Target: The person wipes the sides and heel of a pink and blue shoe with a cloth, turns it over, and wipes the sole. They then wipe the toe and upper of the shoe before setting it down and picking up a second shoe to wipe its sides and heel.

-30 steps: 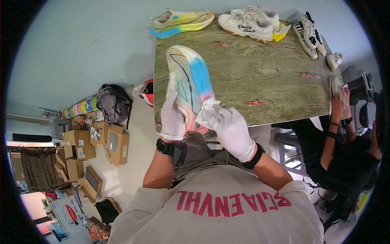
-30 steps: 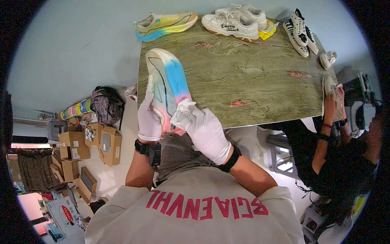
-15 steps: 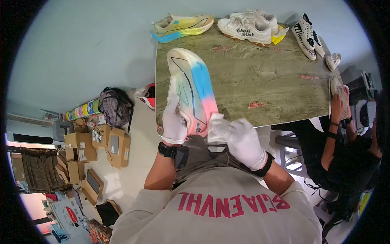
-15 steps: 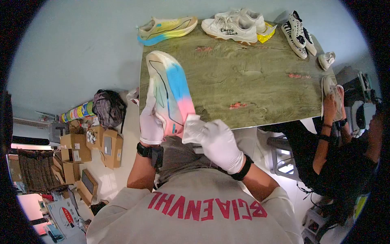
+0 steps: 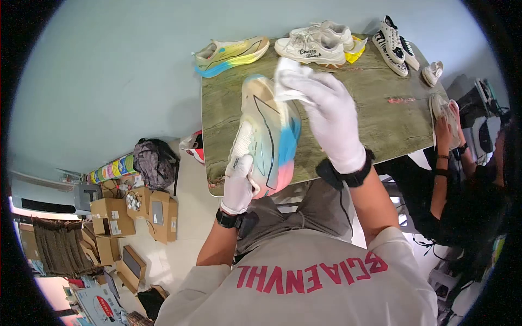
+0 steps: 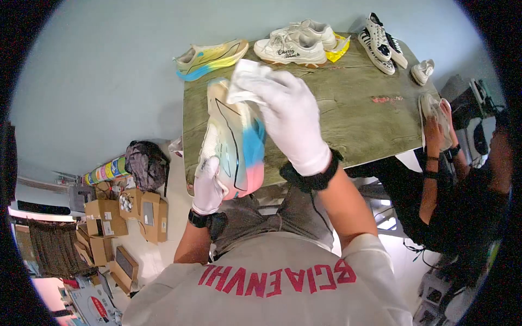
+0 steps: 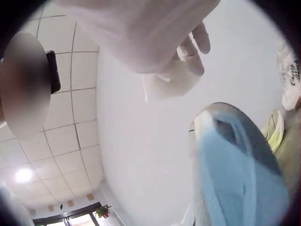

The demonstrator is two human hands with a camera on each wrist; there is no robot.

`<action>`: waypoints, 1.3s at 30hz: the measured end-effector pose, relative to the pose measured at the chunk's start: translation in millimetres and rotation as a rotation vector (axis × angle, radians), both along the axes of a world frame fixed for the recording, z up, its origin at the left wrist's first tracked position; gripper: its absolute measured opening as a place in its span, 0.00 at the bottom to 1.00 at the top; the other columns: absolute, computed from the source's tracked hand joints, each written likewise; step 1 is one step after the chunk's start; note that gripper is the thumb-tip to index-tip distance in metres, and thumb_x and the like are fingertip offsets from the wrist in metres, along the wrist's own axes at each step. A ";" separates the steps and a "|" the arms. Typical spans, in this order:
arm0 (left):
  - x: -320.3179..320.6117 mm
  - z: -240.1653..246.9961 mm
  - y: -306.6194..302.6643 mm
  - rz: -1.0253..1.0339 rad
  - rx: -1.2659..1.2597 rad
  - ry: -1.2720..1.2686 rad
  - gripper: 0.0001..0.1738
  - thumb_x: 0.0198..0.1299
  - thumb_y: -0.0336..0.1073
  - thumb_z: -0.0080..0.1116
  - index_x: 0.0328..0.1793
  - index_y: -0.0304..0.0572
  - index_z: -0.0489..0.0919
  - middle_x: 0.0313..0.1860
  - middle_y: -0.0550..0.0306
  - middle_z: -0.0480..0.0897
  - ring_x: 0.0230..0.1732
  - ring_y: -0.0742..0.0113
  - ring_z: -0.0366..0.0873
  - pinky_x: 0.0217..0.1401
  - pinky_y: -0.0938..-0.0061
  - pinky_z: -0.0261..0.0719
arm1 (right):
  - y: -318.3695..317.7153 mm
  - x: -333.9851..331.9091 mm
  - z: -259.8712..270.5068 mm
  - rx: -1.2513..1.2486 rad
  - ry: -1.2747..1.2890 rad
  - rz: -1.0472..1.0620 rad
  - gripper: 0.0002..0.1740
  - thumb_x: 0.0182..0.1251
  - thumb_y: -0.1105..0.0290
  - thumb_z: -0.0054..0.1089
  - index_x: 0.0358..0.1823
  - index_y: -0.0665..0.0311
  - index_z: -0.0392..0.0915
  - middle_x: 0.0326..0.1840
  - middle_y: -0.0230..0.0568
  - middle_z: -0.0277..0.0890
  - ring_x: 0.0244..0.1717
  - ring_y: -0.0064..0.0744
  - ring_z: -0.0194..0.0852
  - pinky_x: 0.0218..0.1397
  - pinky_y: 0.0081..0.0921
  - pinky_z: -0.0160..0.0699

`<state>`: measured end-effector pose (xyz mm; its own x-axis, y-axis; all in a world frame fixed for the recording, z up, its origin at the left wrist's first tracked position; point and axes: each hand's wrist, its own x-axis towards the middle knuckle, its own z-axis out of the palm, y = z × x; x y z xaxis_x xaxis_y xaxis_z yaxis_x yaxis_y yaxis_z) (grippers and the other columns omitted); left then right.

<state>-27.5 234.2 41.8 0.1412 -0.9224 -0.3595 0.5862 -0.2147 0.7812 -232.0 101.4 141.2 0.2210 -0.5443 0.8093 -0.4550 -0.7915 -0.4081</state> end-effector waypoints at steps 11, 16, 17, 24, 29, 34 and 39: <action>-11.2 9.1 5.1 -0.009 -0.089 -0.221 0.20 0.75 0.37 0.53 0.70 0.42 0.75 0.32 0.67 0.72 0.21 0.84 0.63 0.14 0.85 0.59 | 4.4 -1.7 9.9 -0.089 0.243 -0.051 0.18 0.56 0.73 0.65 0.49 0.52 0.89 0.38 0.38 0.86 0.45 0.41 0.83 0.49 0.38 0.77; -9.5 5.0 2.3 -0.008 -0.086 -0.251 0.21 0.76 0.39 0.54 0.70 0.42 0.76 0.36 0.68 0.76 0.24 0.85 0.66 0.14 0.87 0.62 | 8.2 -9.3 -6.6 -0.084 0.240 -0.134 0.22 0.54 0.73 0.68 0.53 0.49 0.88 0.43 0.44 0.84 0.43 0.49 0.80 0.49 0.40 0.77; -8.5 3.7 2.3 -0.013 -0.103 -0.281 0.20 0.76 0.40 0.54 0.69 0.42 0.77 0.40 0.69 0.79 0.27 0.86 0.69 0.14 0.89 0.63 | 9.5 -9.3 -7.5 -0.084 0.239 -0.133 0.22 0.54 0.73 0.68 0.53 0.49 0.88 0.43 0.44 0.84 0.43 0.49 0.80 0.49 0.40 0.77; -12.5 -2.3 -10.2 0.067 -0.343 -0.481 0.23 0.75 0.42 0.56 0.73 0.45 0.76 0.34 0.68 0.75 0.19 0.86 0.60 0.13 0.86 0.58 | 18.0 -8.4 -19.4 -0.078 0.267 -0.169 0.26 0.53 0.76 0.65 0.55 0.45 0.87 0.46 0.40 0.79 0.46 0.47 0.76 0.51 0.41 0.79; -9.1 3.3 -4.6 -0.004 -0.211 -0.395 0.29 0.78 0.36 0.47 0.82 0.35 0.64 0.80 0.51 0.68 0.73 0.65 0.71 0.73 0.73 0.71 | 16.7 -10.4 -25.2 -0.091 0.307 -0.165 0.27 0.51 0.76 0.64 0.55 0.46 0.86 0.45 0.38 0.79 0.47 0.46 0.76 0.54 0.40 0.77; -10.3 10.8 -5.7 -0.053 -0.210 -0.402 0.31 0.77 0.35 0.46 0.84 0.33 0.61 0.83 0.50 0.63 0.82 0.61 0.60 0.85 0.66 0.52 | 16.0 -12.9 -27.8 -0.131 0.383 -0.123 0.25 0.53 0.73 0.63 0.55 0.51 0.85 0.50 0.32 0.86 0.54 0.39 0.77 0.57 0.40 0.74; -8.9 15.3 -14.1 -0.074 -0.378 -0.398 0.32 0.77 0.36 0.47 0.84 0.31 0.60 0.83 0.51 0.63 0.81 0.62 0.61 0.84 0.66 0.55 | 18.4 -14.0 -31.7 -0.116 0.378 -0.138 0.25 0.53 0.72 0.63 0.55 0.52 0.86 0.52 0.31 0.87 0.55 0.37 0.77 0.56 0.39 0.73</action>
